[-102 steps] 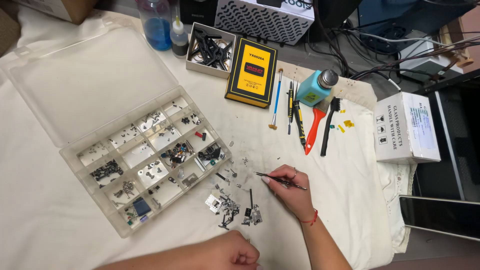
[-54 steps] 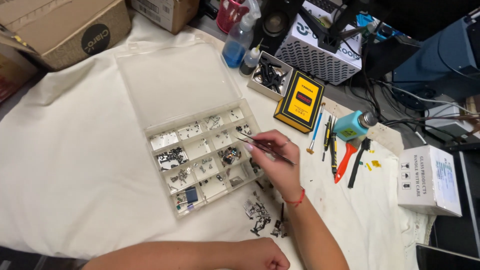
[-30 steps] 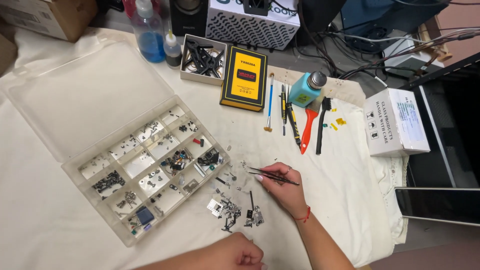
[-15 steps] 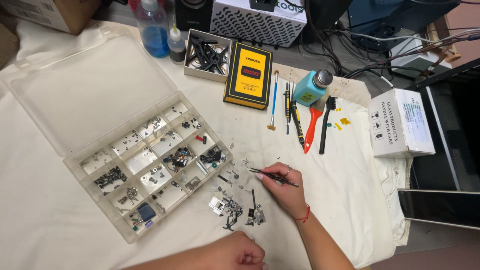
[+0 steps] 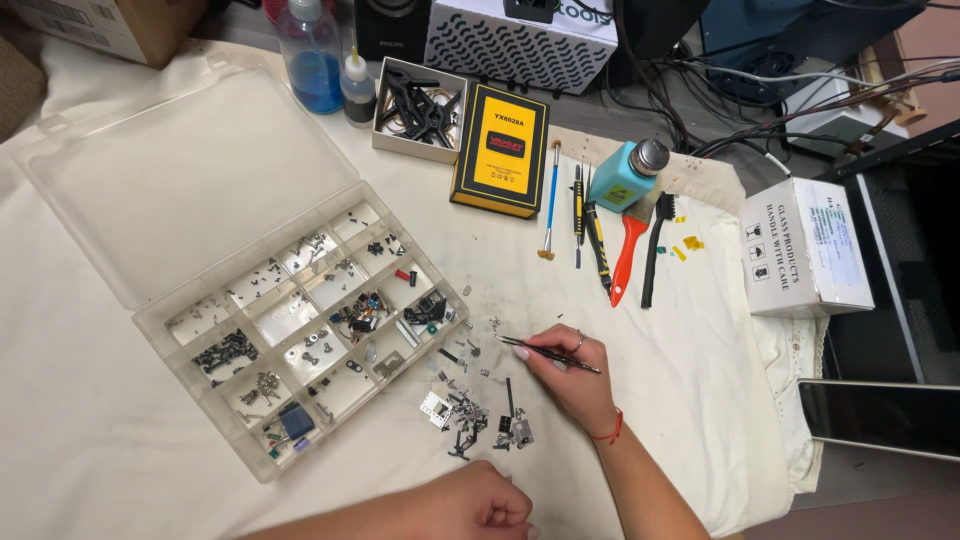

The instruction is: The person uses tweezers to pick up small electronic components from a pile on the table and places them into compartments of a clear plastic organizer box. The person repeatedly transfers components one at a time, organizing them by type or size into the box's sections.

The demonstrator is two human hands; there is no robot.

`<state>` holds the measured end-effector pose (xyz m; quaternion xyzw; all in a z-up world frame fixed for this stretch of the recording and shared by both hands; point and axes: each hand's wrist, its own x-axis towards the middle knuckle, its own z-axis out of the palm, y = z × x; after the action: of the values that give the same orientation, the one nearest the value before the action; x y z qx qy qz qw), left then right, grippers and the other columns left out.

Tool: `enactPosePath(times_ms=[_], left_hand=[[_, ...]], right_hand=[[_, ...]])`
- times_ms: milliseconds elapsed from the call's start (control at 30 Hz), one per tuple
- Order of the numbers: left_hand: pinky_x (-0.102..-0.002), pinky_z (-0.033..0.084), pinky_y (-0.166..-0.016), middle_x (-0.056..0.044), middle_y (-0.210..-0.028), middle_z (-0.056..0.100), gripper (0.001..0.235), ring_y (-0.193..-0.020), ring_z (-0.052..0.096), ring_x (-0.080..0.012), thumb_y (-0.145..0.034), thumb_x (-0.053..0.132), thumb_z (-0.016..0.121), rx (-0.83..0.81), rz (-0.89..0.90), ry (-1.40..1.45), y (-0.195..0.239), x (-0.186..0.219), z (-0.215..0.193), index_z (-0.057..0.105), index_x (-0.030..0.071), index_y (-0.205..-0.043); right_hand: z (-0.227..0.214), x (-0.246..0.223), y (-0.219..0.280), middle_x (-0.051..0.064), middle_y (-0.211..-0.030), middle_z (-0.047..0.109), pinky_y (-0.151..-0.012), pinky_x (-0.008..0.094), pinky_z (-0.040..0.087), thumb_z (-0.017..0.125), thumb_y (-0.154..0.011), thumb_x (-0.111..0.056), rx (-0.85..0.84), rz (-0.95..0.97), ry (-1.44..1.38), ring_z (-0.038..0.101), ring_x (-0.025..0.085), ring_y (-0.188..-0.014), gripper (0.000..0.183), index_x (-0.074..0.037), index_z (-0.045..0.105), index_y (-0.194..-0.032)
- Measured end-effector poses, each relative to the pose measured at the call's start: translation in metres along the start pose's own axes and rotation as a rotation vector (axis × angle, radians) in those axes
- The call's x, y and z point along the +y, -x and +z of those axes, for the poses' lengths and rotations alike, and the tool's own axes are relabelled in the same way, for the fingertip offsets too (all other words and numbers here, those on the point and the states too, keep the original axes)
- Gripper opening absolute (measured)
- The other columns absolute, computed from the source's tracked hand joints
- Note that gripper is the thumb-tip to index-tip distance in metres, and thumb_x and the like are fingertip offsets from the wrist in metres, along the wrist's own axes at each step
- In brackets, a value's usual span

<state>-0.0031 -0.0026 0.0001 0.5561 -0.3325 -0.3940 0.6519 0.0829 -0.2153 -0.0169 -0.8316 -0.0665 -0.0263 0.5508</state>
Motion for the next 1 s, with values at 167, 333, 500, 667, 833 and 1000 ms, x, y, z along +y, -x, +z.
enactPosePath(times_ms=[167, 333, 500, 667, 833, 1000], left_hand=[[-0.020, 0.026, -0.057, 0.007, -0.054, 0.025, 0.054, -0.057, 0.022, -0.0075, -0.104, 0.022, 0.066, -0.018, -0.024, 0.009, 0.000, -0.003, 0.000, 0.033, 0.015, -0.062], [-0.021, 0.026, -0.055, 0.006, -0.053, 0.027, 0.053, -0.055, 0.023, -0.0070, -0.105, 0.024, 0.067, -0.018, -0.067, 0.023, 0.001, -0.001, 0.000, 0.037, 0.015, -0.062], [-0.021, 0.025, -0.055, 0.006, -0.054, 0.026, 0.056, -0.056, 0.023, -0.0063, -0.104, 0.022, 0.066, -0.009, -0.073, 0.031, 0.001, -0.002, 0.001, 0.031, 0.014, -0.062], [-0.023, 0.026, -0.054, 0.005, -0.054, 0.025, 0.054, -0.055, 0.023, -0.0078, -0.104, 0.022, 0.066, -0.002, -0.032, -0.007, 0.001, -0.002, 0.001, 0.033, 0.014, -0.062], [-0.023, 0.025, -0.054, 0.005, -0.053, 0.025, 0.054, -0.056, 0.023, -0.0086, -0.103, 0.021, 0.066, 0.006, -0.023, -0.032, 0.000, -0.003, 0.002, 0.031, 0.013, -0.062], [-0.023, 0.025, -0.054, 0.005, -0.053, 0.025, 0.052, -0.056, 0.022, -0.0084, -0.102, 0.024, 0.064, -0.013, -0.061, -0.010, 0.002, 0.008, -0.001, 0.034, 0.014, -0.062]], right_hand=[[-0.001, 0.000, 0.000, 0.002, -0.081, 0.075, -0.069, 0.021, 0.053, 0.084, -0.083, -0.009, -0.017, 0.002, 0.000, 0.066, 0.010, -0.073, 0.009, -0.006, 0.078, -0.088], [0.000, -0.002, 0.000, 0.002, -0.082, 0.075, -0.070, 0.021, 0.054, 0.084, -0.083, -0.009, -0.012, -0.009, 0.006, 0.067, 0.009, -0.074, 0.009, -0.006, 0.077, -0.088], [0.000, 0.000, -0.001, 0.002, -0.082, 0.075, -0.069, 0.021, 0.053, 0.083, -0.083, -0.008, -0.022, -0.025, 0.001, 0.066, 0.009, -0.073, 0.009, -0.006, 0.077, -0.090], [0.001, 0.000, -0.001, 0.002, -0.082, 0.075, -0.068, 0.020, 0.051, 0.084, -0.084, -0.009, -0.028, -0.019, 0.003, 0.064, 0.009, -0.072, 0.008, -0.006, 0.078, -0.089], [0.002, 0.001, 0.000, 0.002, -0.080, 0.074, -0.065, 0.020, 0.048, 0.084, -0.083, -0.007, -0.016, 0.011, -0.052, 0.061, 0.008, -0.071, 0.008, -0.006, 0.078, -0.088], [0.009, -0.018, -0.002, 0.006, -0.077, 0.072, -0.059, 0.021, 0.053, 0.080, -0.084, -0.001, -0.022, 0.030, -0.169, 0.064, 0.011, -0.060, 0.006, -0.003, 0.076, -0.087]])
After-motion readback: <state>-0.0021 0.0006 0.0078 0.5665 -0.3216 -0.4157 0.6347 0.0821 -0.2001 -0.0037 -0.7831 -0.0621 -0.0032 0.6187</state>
